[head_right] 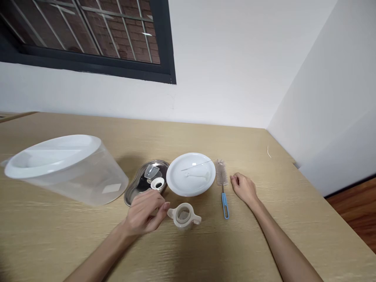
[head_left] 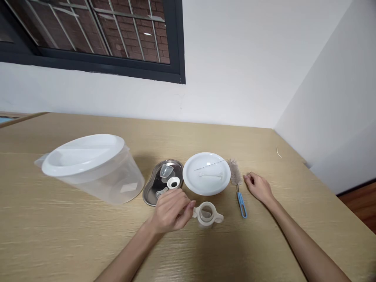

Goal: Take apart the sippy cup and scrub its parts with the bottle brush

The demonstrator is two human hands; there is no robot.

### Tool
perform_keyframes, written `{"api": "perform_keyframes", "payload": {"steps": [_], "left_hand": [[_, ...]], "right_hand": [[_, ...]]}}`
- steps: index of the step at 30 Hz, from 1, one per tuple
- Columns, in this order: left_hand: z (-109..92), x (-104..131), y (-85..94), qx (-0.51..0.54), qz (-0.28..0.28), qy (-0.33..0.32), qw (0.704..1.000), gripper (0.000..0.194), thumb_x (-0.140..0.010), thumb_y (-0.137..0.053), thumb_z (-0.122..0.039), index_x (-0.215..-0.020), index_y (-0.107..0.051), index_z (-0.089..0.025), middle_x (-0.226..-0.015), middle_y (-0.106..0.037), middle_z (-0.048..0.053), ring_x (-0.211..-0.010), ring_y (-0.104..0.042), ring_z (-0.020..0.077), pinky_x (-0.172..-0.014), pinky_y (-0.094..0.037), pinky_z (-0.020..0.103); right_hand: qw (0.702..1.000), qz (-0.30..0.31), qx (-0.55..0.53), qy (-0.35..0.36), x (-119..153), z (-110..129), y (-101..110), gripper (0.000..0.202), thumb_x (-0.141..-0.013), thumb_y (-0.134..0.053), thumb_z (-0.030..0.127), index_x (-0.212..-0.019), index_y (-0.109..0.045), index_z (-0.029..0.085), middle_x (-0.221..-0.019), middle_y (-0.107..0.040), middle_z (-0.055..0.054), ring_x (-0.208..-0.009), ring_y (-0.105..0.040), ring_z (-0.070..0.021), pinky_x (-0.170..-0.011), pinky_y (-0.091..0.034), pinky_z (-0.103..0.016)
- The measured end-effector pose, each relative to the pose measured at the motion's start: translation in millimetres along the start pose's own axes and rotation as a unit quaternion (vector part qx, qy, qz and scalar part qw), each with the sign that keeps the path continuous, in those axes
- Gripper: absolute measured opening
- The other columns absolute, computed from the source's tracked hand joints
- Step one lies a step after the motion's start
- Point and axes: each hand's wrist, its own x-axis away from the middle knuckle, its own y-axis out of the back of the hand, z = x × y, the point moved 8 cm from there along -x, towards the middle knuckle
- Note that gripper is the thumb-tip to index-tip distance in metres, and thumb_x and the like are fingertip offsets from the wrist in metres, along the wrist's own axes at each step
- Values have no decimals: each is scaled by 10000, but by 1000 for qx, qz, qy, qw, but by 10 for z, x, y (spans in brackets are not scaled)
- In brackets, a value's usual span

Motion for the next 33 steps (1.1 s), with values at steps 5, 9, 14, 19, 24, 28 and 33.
{"api": "perform_keyframes", "payload": {"steps": [5,9,14,19,24,28,33], "left_hand": [[-7,0,-7,2,5,-4,1000,213,-852,-589,3,-786,-506,-181,-592,-498,-28,-541,-378,115,-523,-296,276],[-3,-2,-11,2,6,-3,1000,219,-850,-589,5,-782,-503,-184,-590,-488,-30,-543,-375,114,-527,-296,276],[3,8,-12,1,1,-5,1000,221,-860,-585,-9,-765,-492,-186,-586,-494,-34,-524,-375,109,-521,-282,277],[12,20,-16,2,6,-5,1000,219,-861,-590,-9,-773,-494,-185,-587,-475,-36,-532,-368,109,-528,-283,275],[7,8,-20,-4,13,-2,1000,223,-875,-583,-21,-766,-486,-189,-584,-466,-39,-528,-360,108,-523,-276,280],[-3,-13,-30,-12,20,-2,1000,224,-889,-577,-41,-749,-483,-189,-577,-467,-41,-517,-373,108,-518,-277,281],[8,-10,-64,-13,39,3,999,228,-895,-575,-49,-739,-482,-186,-575,-464,-43,-515,-369,110,-515,-264,287]], "right_hand": [[1000,-3,-1,4,3,11,7,391,-994,-397,519,-842,-610,229,-823,-705,-42,-759,-620,-209,-633,-295,-286],[1000,-2,0,5,2,12,6,395,-991,-391,523,-847,-611,228,-823,-704,-46,-770,-625,-215,-639,-300,-291],[1000,-2,2,6,0,18,2,376,-989,-395,502,-835,-602,228,-825,-705,-43,-776,-629,-210,-640,-300,-291],[1000,-2,2,1,4,16,6,372,-990,-399,503,-836,-601,232,-830,-706,-37,-790,-631,-211,-643,-307,-285],[1000,0,4,6,5,23,3,367,-995,-394,501,-851,-605,237,-855,-712,-34,-805,-633,-212,-643,-309,-280],[1000,0,10,12,4,29,0,363,-995,-389,482,-836,-595,229,-831,-703,-34,-784,-625,-207,-640,-302,-282],[999,4,25,29,4,48,-1,301,-970,-414,396,-809,-595,217,-812,-692,-34,-759,-609,-193,-640,-290,-284]]}}
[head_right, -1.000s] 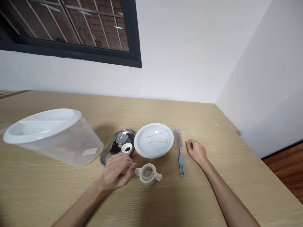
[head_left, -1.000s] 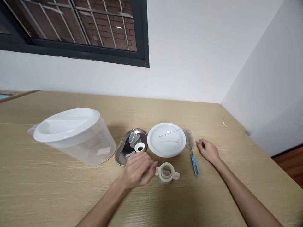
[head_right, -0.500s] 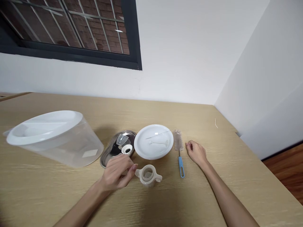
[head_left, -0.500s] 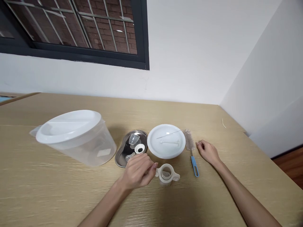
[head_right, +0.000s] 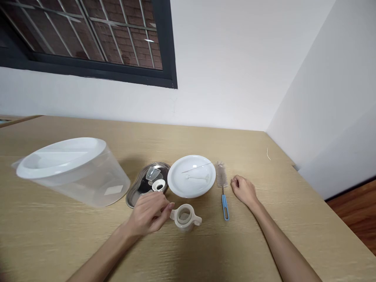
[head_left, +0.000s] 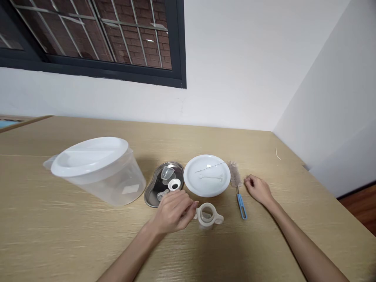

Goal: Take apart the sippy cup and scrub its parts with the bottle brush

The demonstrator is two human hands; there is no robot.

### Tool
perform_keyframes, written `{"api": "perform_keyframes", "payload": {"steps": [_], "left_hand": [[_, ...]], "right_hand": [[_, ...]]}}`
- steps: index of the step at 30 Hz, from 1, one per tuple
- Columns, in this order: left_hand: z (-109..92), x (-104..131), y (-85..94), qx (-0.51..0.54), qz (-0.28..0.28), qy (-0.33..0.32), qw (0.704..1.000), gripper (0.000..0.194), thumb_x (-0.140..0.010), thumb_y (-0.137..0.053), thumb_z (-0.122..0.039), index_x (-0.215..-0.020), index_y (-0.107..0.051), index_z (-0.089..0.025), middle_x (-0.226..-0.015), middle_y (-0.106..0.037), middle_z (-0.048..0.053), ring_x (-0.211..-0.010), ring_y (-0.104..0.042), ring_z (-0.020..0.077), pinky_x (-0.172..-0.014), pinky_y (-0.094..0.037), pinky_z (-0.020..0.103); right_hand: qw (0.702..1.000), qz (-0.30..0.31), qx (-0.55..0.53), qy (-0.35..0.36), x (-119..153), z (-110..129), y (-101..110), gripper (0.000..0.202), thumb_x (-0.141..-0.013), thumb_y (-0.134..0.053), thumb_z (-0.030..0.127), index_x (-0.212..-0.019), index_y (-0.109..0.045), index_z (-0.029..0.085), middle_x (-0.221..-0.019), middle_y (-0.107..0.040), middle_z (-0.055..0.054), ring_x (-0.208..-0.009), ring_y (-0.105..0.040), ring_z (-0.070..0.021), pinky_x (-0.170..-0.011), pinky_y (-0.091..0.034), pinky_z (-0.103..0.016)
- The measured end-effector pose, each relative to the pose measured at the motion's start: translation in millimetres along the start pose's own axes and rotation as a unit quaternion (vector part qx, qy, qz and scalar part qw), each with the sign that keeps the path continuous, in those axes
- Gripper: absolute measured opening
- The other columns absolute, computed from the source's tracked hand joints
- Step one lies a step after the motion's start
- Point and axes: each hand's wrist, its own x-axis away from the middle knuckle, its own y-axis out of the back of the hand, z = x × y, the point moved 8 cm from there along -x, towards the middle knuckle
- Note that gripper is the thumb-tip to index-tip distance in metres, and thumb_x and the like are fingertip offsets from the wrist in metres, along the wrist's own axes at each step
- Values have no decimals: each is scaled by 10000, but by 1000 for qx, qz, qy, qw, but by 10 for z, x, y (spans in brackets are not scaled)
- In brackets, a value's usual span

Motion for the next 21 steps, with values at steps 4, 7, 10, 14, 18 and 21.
{"api": "perform_keyframes", "payload": {"steps": [4,7,10,14,18,21], "left_hand": [[9,25,-45,-1,17,1,1000,214,-902,-582,-56,-754,-495,-184,-584,-464,-42,-532,-361,119,-522,-265,299],[15,35,-68,-2,25,2,1000,213,-907,-579,-60,-753,-499,-183,-588,-463,-38,-543,-362,124,-525,-266,305],[14,34,-66,-4,24,2,1000,225,-909,-580,-61,-744,-490,-183,-590,-453,-38,-546,-351,124,-524,-264,307],[15,35,-66,-7,25,3,1000,224,-910,-583,-67,-743,-489,-183,-592,-453,-37,-543,-354,124,-521,-265,311],[25,48,-75,-6,27,6,1000,221,-910,-585,-66,-744,-495,-183,-594,-457,-36,-545,-359,124,-525,-266,311],[25,52,-77,-3,27,4,1000,218,-910,-587,-67,-748,-496,-181,-597,-453,-35,-548,-350,124,-528,-261,309]], "right_hand": [[1000,3,6,5,-2,4,-6,257,-953,-431,353,-812,-598,219,-806,-683,-25,-750,-597,-182,-638,-285,-277],[1000,5,10,6,-3,7,-12,237,-943,-437,333,-810,-595,217,-804,-678,-25,-738,-589,-179,-634,-278,-278],[1000,6,12,8,-4,10,-15,239,-946,-435,335,-804,-587,217,-816,-679,-25,-752,-593,-182,-639,-279,-278],[1000,10,14,11,-6,8,-26,252,-956,-430,347,-801,-579,217,-820,-681,-26,-763,-597,-188,-638,-275,-278],[1000,10,16,11,-10,1,-32,264,-968,-427,358,-803,-576,216,-818,-684,-30,-763,-597,-189,-636,-270,-276],[1000,8,16,11,-11,3,-30,264,-972,-428,359,-806,-576,217,-825,-688,-30,-764,-597,-187,-635,-266,-273]]}}
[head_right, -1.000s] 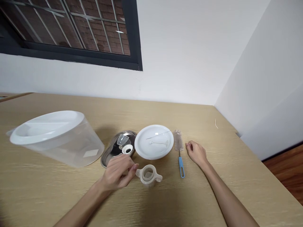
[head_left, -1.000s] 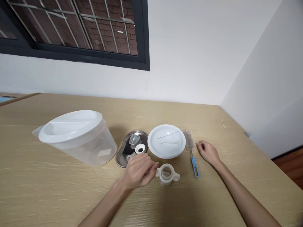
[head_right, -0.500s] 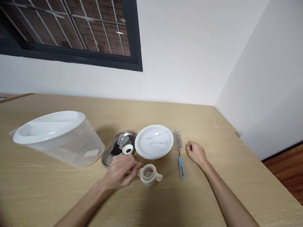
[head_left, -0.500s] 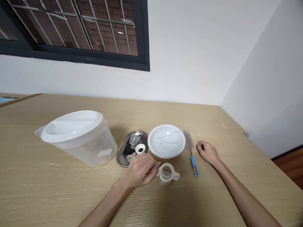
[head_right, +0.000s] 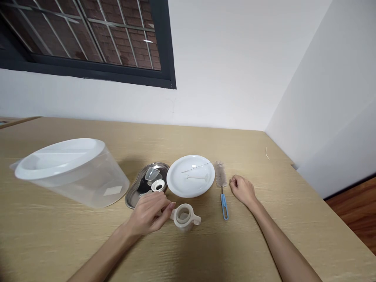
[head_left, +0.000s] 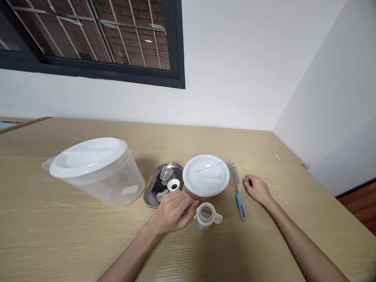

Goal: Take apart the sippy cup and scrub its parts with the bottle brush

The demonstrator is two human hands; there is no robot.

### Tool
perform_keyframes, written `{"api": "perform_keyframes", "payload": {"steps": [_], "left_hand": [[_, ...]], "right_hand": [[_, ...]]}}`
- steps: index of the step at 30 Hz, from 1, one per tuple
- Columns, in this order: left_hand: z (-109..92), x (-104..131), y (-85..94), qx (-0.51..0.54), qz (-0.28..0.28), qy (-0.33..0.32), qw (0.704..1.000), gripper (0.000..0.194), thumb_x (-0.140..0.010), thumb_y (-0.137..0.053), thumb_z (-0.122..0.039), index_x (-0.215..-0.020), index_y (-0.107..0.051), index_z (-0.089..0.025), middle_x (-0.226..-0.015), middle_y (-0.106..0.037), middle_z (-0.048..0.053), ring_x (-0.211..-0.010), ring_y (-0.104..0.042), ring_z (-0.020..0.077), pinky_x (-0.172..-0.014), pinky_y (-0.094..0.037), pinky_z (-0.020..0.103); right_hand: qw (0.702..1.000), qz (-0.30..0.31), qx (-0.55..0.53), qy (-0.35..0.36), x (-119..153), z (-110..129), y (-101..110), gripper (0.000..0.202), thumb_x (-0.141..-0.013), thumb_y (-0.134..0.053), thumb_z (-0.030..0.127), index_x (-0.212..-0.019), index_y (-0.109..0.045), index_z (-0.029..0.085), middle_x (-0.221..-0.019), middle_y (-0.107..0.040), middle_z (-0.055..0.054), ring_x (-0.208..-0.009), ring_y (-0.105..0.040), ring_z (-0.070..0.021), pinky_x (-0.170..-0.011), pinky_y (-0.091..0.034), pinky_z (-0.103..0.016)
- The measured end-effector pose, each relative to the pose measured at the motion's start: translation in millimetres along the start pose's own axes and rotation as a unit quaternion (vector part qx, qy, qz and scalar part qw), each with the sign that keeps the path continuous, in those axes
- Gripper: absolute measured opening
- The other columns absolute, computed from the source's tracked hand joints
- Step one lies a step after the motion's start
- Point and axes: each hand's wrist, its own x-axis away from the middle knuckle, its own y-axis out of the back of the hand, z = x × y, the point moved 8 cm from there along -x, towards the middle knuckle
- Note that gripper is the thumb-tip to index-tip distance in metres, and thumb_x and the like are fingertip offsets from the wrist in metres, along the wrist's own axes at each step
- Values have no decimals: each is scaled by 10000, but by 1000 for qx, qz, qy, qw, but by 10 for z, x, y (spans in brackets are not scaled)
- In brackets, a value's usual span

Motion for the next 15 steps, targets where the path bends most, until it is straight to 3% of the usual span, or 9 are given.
{"api": "perform_keyframes", "payload": {"steps": [15], "left_hand": [[-2,-8,-12,-2,1,4,1000,211,-911,-591,-67,-749,-513,-177,-592,-464,-35,-546,-361,124,-527,-265,305]], "right_hand": [[1000,-2,0,3,15,31,9,297,-989,-414,381,-786,-552,214,-819,-685,-28,-762,-598,-179,-635,-262,-276]]}}
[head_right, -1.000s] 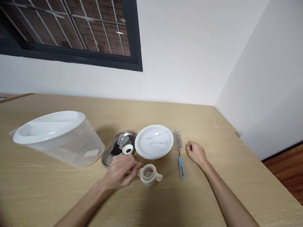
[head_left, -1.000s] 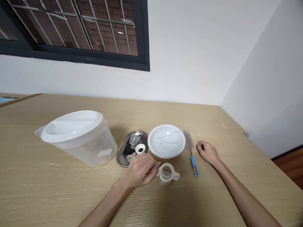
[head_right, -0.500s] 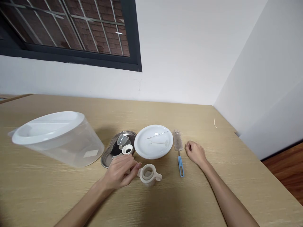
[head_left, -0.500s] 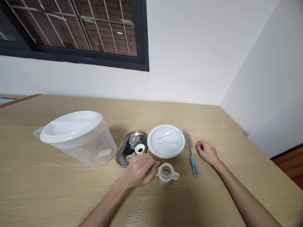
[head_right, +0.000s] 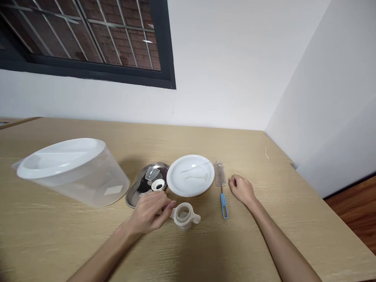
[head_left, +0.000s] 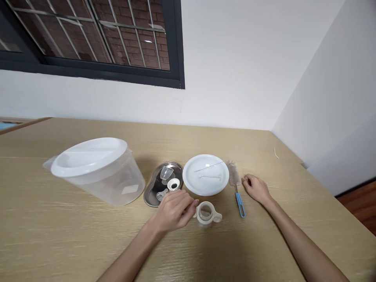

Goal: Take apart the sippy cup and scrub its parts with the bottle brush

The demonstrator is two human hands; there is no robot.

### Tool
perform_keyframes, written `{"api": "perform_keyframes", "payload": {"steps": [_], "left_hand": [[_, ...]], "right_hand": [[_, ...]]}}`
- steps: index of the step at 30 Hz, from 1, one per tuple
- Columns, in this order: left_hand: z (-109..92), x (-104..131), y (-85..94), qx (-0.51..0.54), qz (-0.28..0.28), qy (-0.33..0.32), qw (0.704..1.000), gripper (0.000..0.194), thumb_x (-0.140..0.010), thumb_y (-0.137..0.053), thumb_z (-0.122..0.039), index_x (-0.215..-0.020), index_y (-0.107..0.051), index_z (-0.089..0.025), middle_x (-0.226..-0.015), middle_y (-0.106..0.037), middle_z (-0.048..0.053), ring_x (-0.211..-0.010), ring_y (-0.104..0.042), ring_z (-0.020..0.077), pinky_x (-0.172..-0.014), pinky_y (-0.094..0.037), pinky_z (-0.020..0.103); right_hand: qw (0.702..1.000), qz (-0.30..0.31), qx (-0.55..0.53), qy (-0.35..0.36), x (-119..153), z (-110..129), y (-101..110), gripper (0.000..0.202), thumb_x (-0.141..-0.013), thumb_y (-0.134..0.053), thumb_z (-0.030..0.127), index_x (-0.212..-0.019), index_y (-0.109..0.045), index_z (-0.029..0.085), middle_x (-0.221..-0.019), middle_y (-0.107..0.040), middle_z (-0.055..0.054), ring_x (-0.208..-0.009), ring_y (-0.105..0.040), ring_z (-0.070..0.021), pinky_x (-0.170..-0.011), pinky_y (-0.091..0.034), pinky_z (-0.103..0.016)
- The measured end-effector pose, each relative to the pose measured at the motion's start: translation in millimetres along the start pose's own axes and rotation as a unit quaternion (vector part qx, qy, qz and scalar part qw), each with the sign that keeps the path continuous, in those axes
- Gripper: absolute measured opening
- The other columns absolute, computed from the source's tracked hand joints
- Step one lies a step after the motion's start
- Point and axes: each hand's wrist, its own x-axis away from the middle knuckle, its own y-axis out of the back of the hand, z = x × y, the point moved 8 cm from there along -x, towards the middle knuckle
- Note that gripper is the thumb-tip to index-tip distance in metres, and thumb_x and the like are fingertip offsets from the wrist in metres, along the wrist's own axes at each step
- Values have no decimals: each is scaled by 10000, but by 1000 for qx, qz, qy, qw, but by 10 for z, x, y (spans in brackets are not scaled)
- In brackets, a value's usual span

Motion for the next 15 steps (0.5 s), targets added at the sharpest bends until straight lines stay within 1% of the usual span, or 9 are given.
{"api": "perform_keyframes", "payload": {"steps": [9,15], "left_hand": [[14,13,-5,-4,-8,8,1000,215,-919,-584,-93,-727,-527,-172,-579,-489,-35,-527,-390,109,-522,-297,287],[-17,-1,13,-2,-38,2,999,249,-919,-571,-98,-696,-496,-179,-554,-477,-41,-500,-390,102,-509,-288,290]], "right_hand": [[1000,12,1,-15,21,-7,25,331,-999,-400,430,-838,-597,219,-861,-704,-40,-790,-610,-191,-637,-270,-278],[1000,21,9,-19,25,-38,18,359,-996,-380,461,-866,-614,222,-904,-715,-53,-828,-629,-215,-650,-297,-283]]}}
